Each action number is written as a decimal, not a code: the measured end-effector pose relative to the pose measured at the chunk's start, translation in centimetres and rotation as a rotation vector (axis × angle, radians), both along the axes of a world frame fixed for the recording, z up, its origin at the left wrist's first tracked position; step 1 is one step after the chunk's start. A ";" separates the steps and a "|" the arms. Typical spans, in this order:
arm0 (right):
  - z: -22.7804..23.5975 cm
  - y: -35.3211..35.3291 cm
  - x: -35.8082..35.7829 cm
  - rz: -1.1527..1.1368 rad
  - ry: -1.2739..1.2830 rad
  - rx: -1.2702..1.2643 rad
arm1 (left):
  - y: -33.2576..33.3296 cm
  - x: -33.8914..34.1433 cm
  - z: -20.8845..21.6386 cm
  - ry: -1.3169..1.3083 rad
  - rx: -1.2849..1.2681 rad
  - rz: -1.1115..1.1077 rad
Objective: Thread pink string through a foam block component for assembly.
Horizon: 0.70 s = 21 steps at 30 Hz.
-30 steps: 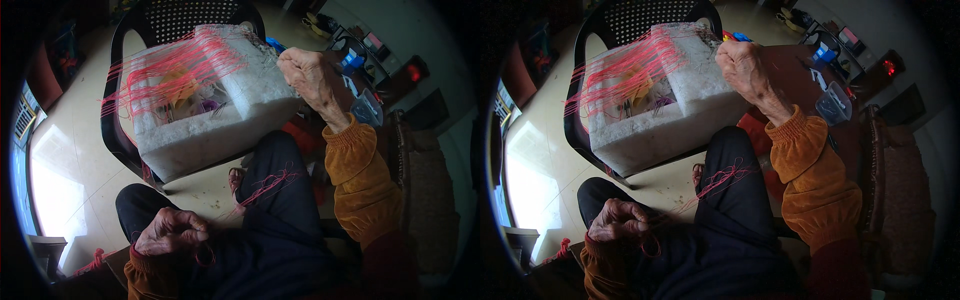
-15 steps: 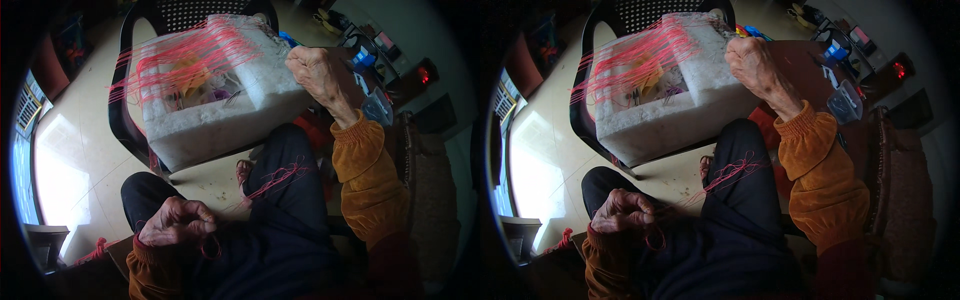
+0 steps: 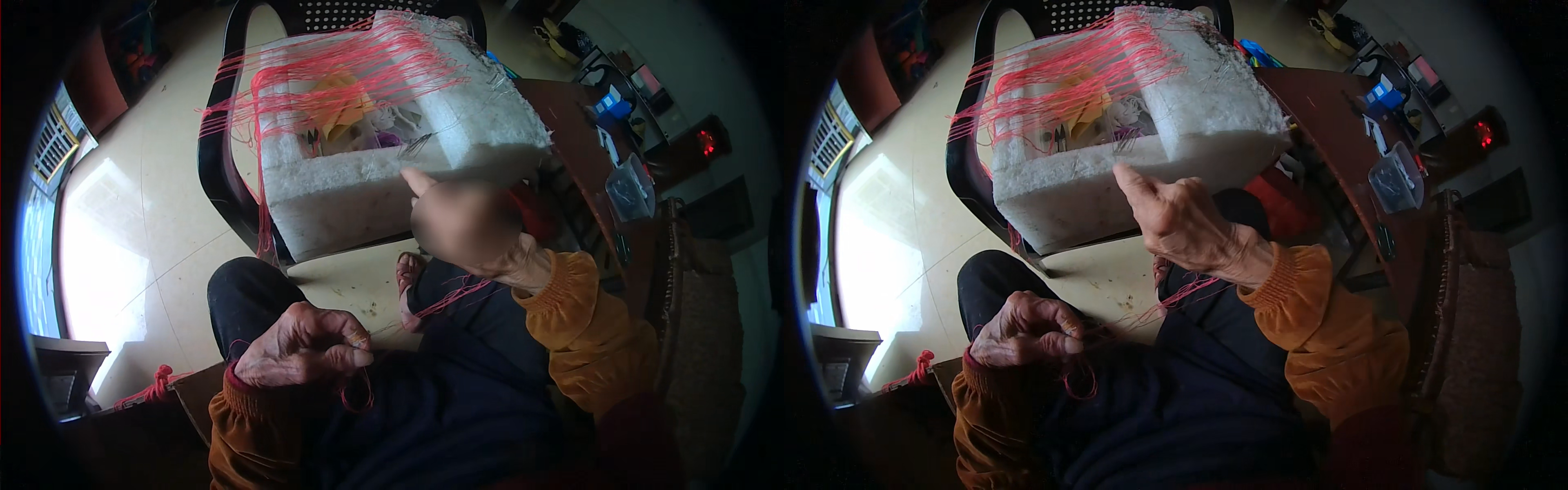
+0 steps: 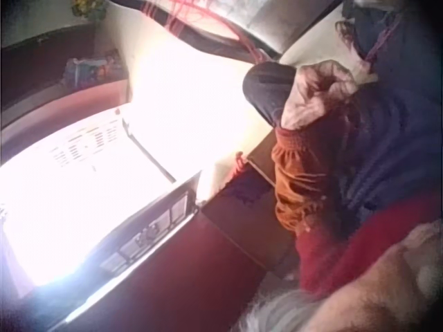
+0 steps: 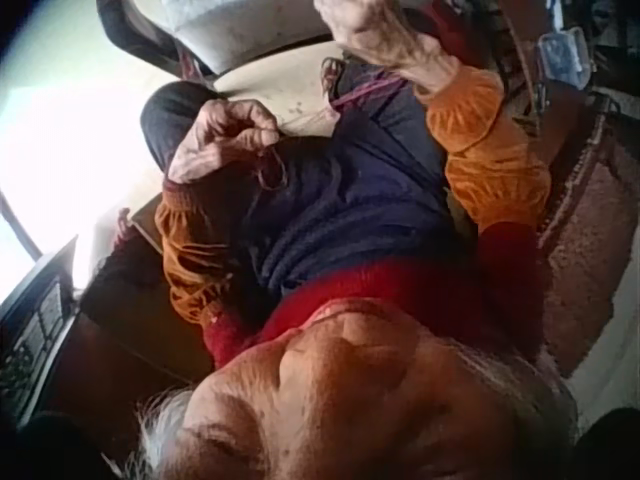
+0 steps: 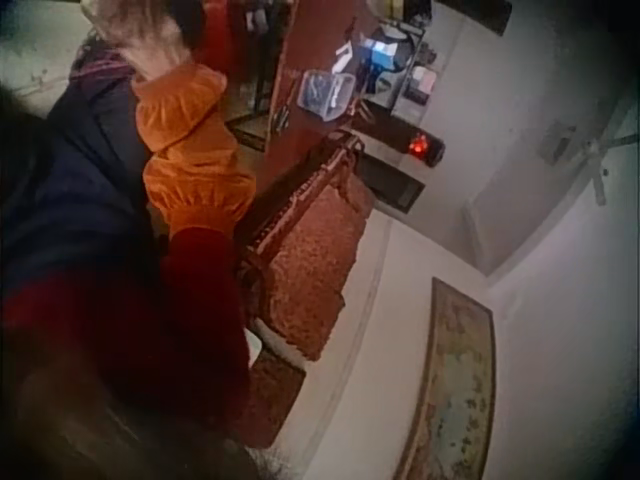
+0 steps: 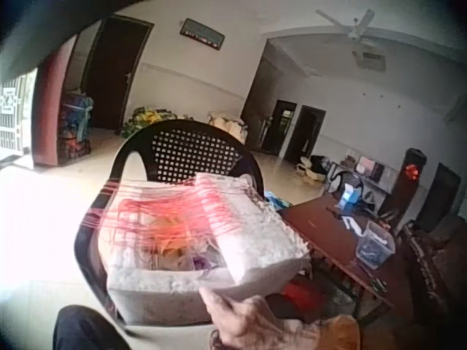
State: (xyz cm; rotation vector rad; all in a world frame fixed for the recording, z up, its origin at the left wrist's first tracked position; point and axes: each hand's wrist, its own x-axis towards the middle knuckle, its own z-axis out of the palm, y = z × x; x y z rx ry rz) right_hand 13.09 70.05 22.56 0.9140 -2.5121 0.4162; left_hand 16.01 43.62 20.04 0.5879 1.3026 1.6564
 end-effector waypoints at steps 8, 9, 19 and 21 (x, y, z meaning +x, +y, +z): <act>0.3 -1.4 -0.4 -0.037 -0.123 0.284 | -0.3 0.0 0.2 0.029 -0.008 0.000; 0.2 -1.4 -0.5 -0.039 -0.124 0.283 | -0.2 0.0 0.4 0.001 -0.024 -0.004; -0.2 -2.0 -0.7 0.000 -0.055 0.194 | -0.7 0.5 -0.1 0.034 -0.007 0.016; -0.4 -2.3 -0.8 -0.006 -0.041 0.192 | -0.6 0.4 0.1 0.026 0.022 0.011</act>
